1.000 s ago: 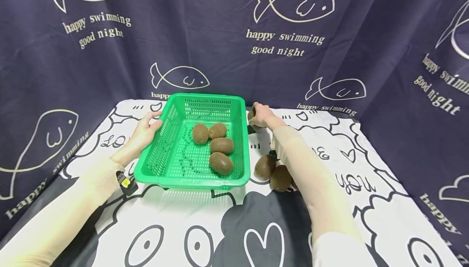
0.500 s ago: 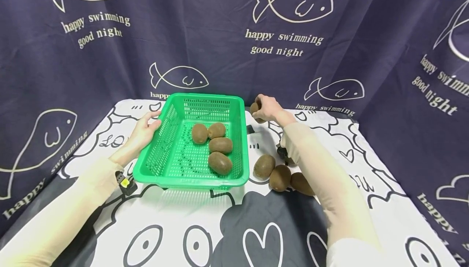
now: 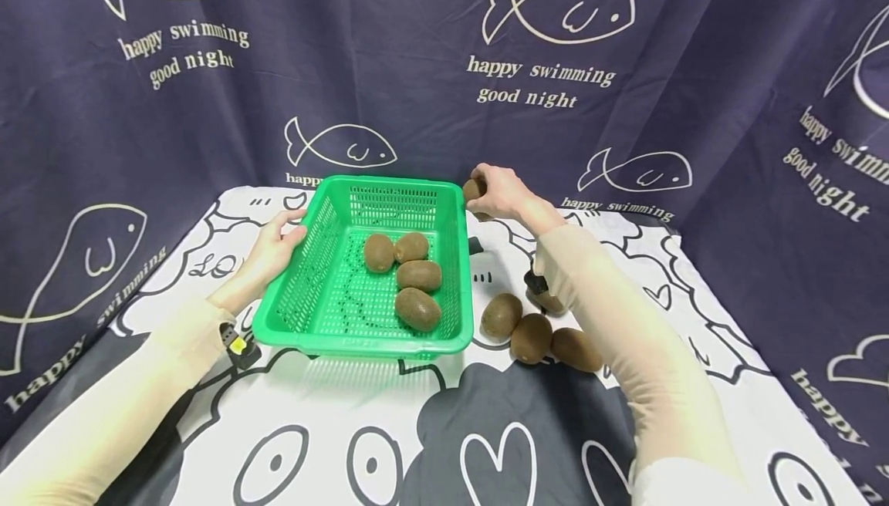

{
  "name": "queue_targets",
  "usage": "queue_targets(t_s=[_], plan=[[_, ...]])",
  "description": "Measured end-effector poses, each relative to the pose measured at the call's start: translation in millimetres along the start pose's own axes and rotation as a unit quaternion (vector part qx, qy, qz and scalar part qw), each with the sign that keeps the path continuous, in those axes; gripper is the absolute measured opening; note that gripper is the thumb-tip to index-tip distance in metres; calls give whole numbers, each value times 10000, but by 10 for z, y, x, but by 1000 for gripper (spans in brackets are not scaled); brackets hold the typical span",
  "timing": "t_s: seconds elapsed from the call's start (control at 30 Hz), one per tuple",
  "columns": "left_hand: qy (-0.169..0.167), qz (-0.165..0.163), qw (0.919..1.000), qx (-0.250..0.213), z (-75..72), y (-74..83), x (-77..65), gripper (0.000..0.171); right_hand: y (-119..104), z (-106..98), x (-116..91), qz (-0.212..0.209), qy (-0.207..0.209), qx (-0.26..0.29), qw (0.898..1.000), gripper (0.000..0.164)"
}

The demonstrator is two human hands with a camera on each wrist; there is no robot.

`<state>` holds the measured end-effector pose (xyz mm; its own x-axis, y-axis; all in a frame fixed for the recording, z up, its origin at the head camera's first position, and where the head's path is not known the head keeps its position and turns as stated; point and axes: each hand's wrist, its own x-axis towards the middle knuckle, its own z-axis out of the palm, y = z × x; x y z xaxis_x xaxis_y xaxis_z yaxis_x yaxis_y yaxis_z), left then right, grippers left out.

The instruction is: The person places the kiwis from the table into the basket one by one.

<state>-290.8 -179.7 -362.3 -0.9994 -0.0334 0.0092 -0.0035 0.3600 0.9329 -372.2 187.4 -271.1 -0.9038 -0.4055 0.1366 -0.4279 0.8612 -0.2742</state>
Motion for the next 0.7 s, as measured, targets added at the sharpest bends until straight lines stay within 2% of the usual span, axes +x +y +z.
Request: queue_targets(t_s=[0.3,0.7], plan=[[-22,-71,9999,-96,2,-2,5,48,-313,26,36,-244,-179,164,9994,53],[1,-27,10000,-95,-15,-23,13,48,-642,195,15,-686,-445,93,9966,53]])
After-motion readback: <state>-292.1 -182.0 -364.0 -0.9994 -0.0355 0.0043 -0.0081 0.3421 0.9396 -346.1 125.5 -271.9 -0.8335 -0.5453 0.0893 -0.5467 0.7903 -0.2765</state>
